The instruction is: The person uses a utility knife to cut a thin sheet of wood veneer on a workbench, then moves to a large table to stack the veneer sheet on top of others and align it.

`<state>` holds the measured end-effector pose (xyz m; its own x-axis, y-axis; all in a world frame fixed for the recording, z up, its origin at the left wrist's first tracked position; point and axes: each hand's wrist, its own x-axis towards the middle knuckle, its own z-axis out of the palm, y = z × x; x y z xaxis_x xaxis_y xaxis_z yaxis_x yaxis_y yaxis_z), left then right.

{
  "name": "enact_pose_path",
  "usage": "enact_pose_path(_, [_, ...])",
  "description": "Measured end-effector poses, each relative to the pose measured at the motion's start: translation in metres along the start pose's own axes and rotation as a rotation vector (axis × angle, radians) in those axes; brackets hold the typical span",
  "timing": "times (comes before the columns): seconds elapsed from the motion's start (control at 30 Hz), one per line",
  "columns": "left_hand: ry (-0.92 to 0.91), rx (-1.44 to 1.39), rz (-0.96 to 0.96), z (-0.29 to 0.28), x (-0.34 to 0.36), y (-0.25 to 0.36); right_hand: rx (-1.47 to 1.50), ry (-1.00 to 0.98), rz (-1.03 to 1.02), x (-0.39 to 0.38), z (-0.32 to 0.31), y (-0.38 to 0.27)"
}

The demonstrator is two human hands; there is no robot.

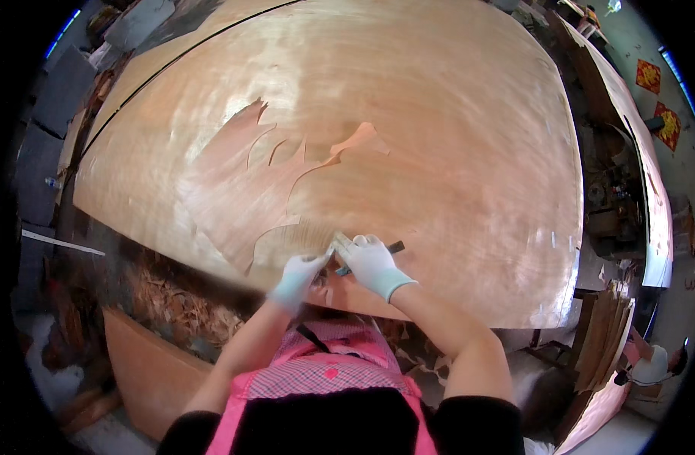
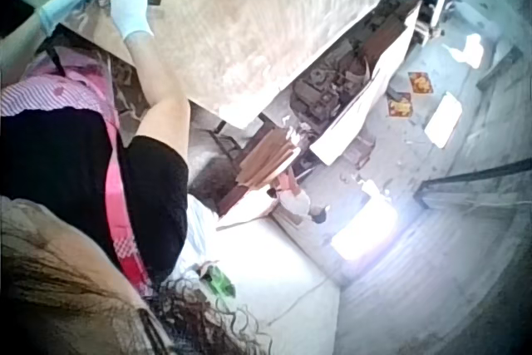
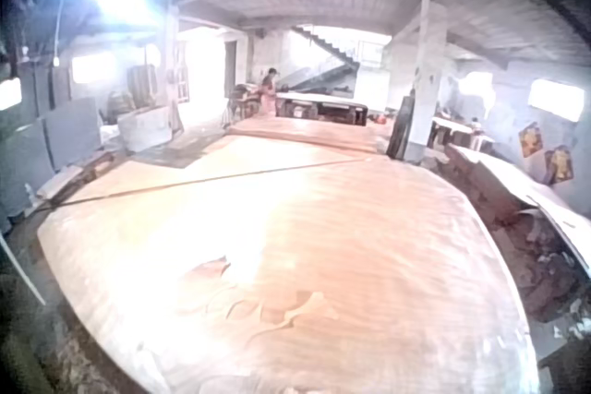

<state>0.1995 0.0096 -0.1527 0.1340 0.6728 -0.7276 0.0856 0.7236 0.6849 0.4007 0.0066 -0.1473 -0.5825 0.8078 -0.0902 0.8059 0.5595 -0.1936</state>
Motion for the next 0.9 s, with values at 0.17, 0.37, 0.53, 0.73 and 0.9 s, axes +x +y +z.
enact_pose_path(0.17, [-0.057, -0.249, -0.123, -0.017, -0.031, -0.044, -0.114, -0.180, -0.169, 0.000, -0.014, -0.003])
enact_pose_path(0.37, [0.324, 1.134, 0.664, -0.053, -0.024, -0.025, -0.150, -0.209, -0.139, -0.001, -0.010, -0.006])
enact_pose_path(0.53, [0.167, 0.268, 0.289, -0.057, -0.043, 0.010, -0.027, -0.284, -0.107, -0.001, -0.028, 0.003])
enact_pose_path(0.73, [-0.111, -0.049, 0.016, 0.022, -0.047, -0.011, 0.291, 0.176, 0.290, -0.045, -0.061, 0.032])
enact_pose_path(0.9, [-0.190, -0.030, -0.049, 0.082, -0.042, -0.014, 0.612, 0.165, 0.698, -0.102, -0.046, 0.048])
